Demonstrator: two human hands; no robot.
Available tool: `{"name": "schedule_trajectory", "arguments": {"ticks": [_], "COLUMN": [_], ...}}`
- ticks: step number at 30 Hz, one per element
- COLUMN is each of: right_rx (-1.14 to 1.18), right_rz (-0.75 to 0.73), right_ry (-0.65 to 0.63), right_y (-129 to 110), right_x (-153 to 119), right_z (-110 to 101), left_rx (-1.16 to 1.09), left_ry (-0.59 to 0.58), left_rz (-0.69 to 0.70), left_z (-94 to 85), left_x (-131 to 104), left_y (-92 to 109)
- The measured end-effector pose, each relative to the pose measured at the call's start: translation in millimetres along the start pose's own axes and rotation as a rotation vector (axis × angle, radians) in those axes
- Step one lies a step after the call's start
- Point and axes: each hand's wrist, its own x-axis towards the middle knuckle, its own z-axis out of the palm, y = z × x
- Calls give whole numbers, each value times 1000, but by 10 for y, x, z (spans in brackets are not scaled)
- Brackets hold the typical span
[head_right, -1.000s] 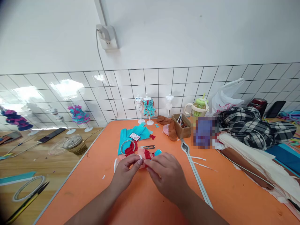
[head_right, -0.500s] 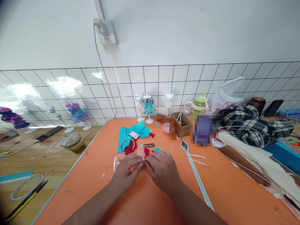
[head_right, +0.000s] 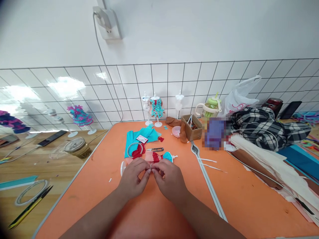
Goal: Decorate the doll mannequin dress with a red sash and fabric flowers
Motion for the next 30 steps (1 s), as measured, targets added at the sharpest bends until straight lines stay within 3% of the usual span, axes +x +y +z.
{"name": "schedule_trajectory", "arguments": {"ticks": [8,14,18,30], "right_rx": [-89,-367,-441,-360], "right_rz": [-21,-227,-336,-260], "right_ry": [60,189,191,166], "right_y": [-1,93,116,125], "right_x": [-60,-97,-108,-103], "right_z": [48,57,45,53], "left_rx": [-51,-74,-72,-38], "left_ry": [75,-22,-24,-26], "left_rz": [-40,-50,-95,-133], "left_z": [60,54,37,45], "left_x": [35,50,57,35], "left_y": [15,56,78,111]}}
